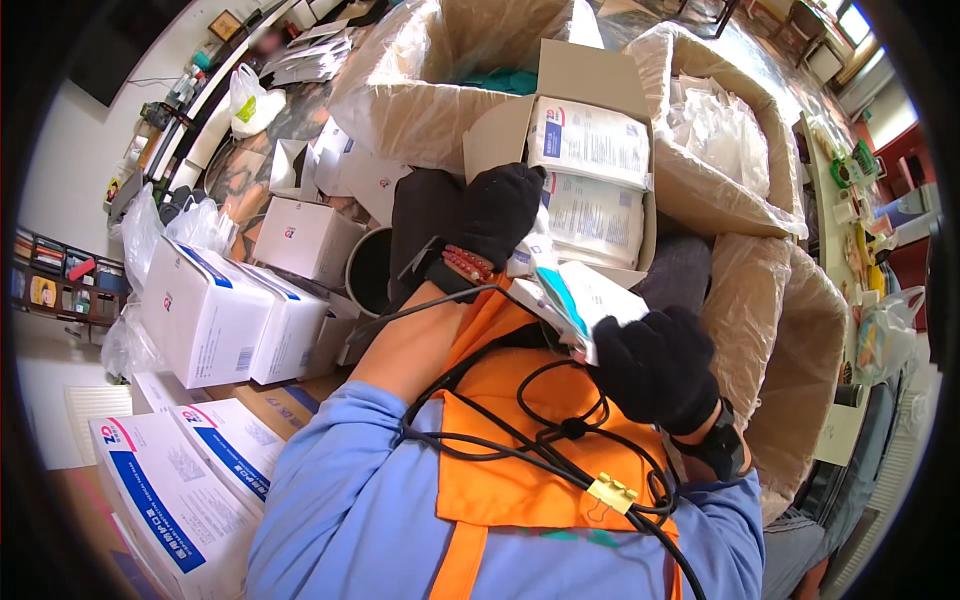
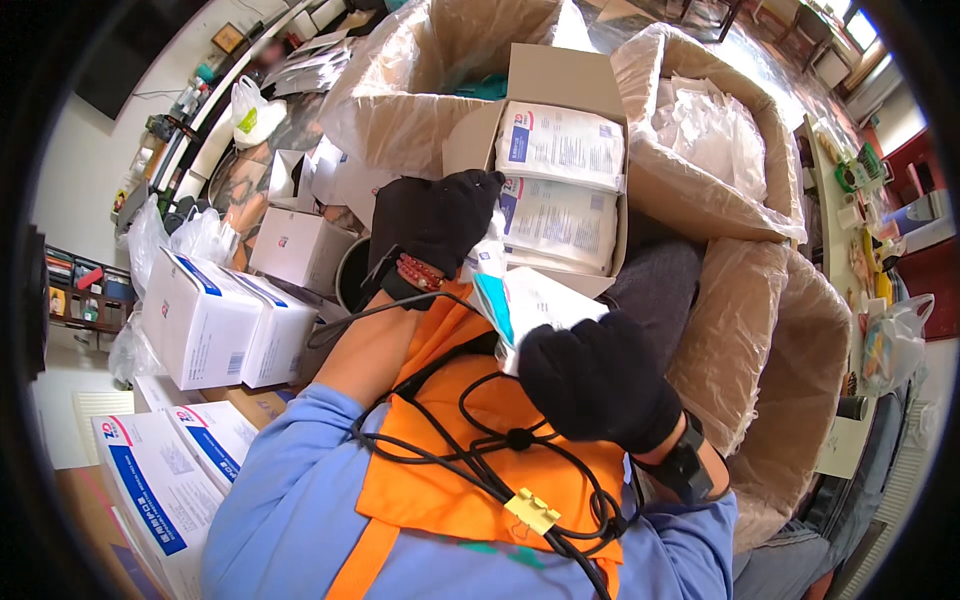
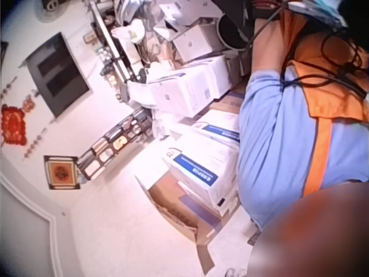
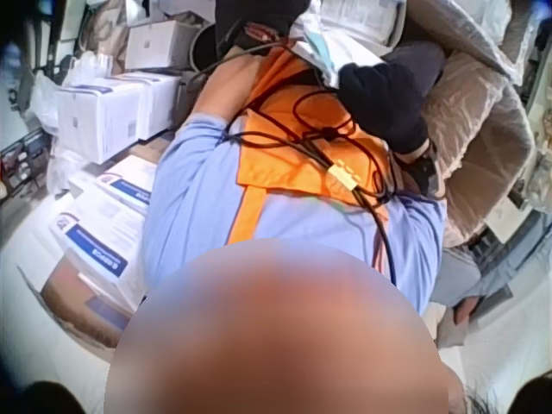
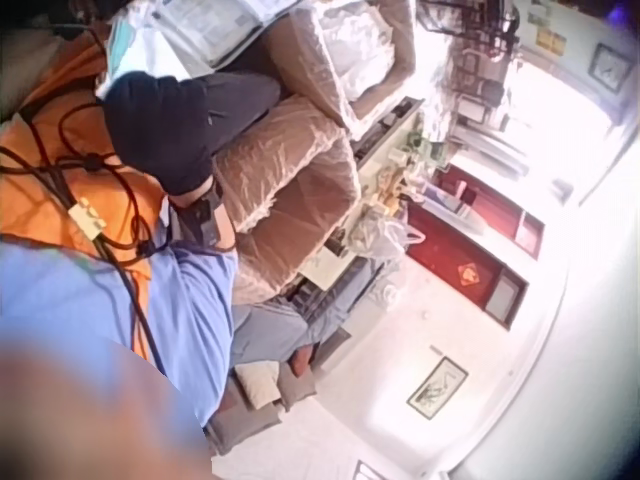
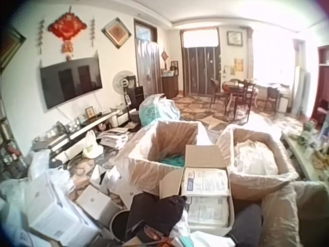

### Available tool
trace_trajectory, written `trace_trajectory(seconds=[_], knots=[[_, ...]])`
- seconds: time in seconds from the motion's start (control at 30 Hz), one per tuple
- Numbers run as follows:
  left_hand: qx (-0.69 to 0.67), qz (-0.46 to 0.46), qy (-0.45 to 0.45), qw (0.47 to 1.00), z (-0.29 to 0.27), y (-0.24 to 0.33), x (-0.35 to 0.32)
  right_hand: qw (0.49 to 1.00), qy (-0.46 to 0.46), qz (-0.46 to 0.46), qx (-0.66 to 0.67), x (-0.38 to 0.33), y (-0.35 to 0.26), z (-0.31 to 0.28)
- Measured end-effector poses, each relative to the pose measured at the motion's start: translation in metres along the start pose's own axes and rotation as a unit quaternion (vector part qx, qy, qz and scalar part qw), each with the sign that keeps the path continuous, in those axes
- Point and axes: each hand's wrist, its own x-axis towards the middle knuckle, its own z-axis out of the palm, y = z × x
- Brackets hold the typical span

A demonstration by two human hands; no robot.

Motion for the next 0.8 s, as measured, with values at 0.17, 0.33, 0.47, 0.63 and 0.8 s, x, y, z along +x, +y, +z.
trace_trajectory(seconds=[0.17, 0.33, 0.47, 0.63, 0.8], knots=[[-0.189, -0.158, -0.192, 0.950, -0.053, 0.011, 0.016, 0.996, -0.053, 0.065, -0.012, -0.012, 0.019, -0.008], [-0.285, -0.006, -0.126, 0.950, -0.048, 0.006, 0.012, 0.930, -0.107, 0.248, 0.250, -0.029, 0.023, 0.030], [-0.216, 0.053, -0.204, 0.953, -0.037, 0.009, 0.022, 0.910, -0.117, 0.281, 0.282, -0.053, 0.012, 0.101], [-0.105, 0.067, -0.226, 0.966, -0.022, 0.011, 0.021, 0.895, -0.246, 0.327, 0.178, -0.018, 0.005, 0.095], [-0.139, 0.062, -0.188, 0.970, -0.006, 0.000, 0.018, 0.778, -0.043, 0.328, 0.534, -0.029, 0.038, 0.068]])
